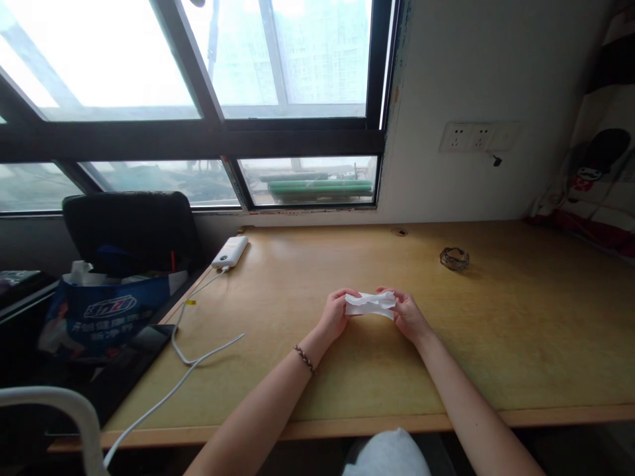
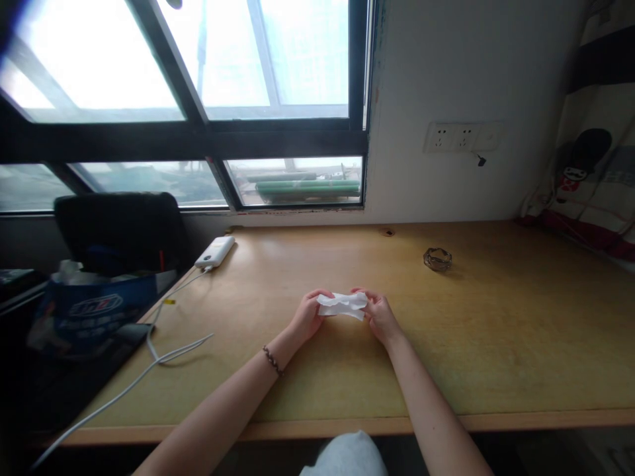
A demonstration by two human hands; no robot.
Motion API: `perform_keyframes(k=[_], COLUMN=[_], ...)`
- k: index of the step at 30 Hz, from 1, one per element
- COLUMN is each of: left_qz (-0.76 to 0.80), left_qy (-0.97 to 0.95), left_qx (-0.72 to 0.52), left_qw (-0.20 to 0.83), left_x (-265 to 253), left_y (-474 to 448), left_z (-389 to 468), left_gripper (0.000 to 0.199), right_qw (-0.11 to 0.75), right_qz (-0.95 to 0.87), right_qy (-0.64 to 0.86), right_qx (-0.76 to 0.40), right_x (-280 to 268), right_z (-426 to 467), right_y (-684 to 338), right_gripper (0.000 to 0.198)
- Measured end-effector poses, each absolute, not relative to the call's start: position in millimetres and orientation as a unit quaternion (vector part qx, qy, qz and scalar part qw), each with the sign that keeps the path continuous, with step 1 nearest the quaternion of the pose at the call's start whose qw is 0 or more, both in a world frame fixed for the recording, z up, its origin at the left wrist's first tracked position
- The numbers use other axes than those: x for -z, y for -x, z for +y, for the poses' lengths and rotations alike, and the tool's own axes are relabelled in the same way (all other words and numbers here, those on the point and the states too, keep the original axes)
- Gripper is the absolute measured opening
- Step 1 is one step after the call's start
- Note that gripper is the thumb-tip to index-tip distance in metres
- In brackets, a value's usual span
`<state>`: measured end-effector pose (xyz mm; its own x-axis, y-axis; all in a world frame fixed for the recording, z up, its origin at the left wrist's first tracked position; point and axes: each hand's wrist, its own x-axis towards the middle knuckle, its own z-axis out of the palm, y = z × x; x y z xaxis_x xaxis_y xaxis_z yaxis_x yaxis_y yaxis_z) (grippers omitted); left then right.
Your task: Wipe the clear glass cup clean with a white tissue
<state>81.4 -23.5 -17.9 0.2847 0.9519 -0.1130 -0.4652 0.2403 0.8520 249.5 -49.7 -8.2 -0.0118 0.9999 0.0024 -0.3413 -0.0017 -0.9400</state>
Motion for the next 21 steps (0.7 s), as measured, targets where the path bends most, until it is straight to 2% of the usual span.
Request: perform_keyframes(k=[2,3,8,12,15,19,21], left_qz=[0.318,0.311,0.302,0.300,0.341,0.378,0.386], left_qy=[-0.376,-0.379,-0.362,-0.364,-0.417,-0.488,-0.503], left_qx=[-0.500,-0.506,-0.503,-0.455,-0.445,-0.456,-0.455], left_qw=[0.712,0.710,0.725,0.756,0.715,0.641,0.625], left_x=[18.6,19.2,18.4,11.1,8.0,8.9,9.9], left_y=[-82.6,-83.2,-84.2,-83.6,-85.3,-87.3,-86.8], left_z=[-23.9,-23.9,-23.6,-27.5,-31.4,-33.2,-31.9], left_gripper=[0.010,0.010,0.008,0.023,0.031,0.035,0.038], right_qw=[0.580,0.586,0.601,0.594,0.579,0.560,0.563], right_qz=[-0.408,-0.407,-0.400,-0.392,-0.384,-0.374,-0.361], right_qy=[0.403,0.399,0.389,0.401,0.419,0.438,0.446], right_qx=[-0.579,-0.576,-0.572,-0.576,-0.585,-0.596,-0.595], right_x=[9.5,10.1,11.7,12.6,12.5,14.7,16.6], right_z=[-49.4,-49.1,-47.5,-47.4,-47.4,-46.4,-45.6], right_y=[-249.8,-250.0,-250.7,-250.6,-250.3,-250.8,-251.7], right_gripper=[0.005,0.004,0.012,0.011,0.008,0.020,0.019])
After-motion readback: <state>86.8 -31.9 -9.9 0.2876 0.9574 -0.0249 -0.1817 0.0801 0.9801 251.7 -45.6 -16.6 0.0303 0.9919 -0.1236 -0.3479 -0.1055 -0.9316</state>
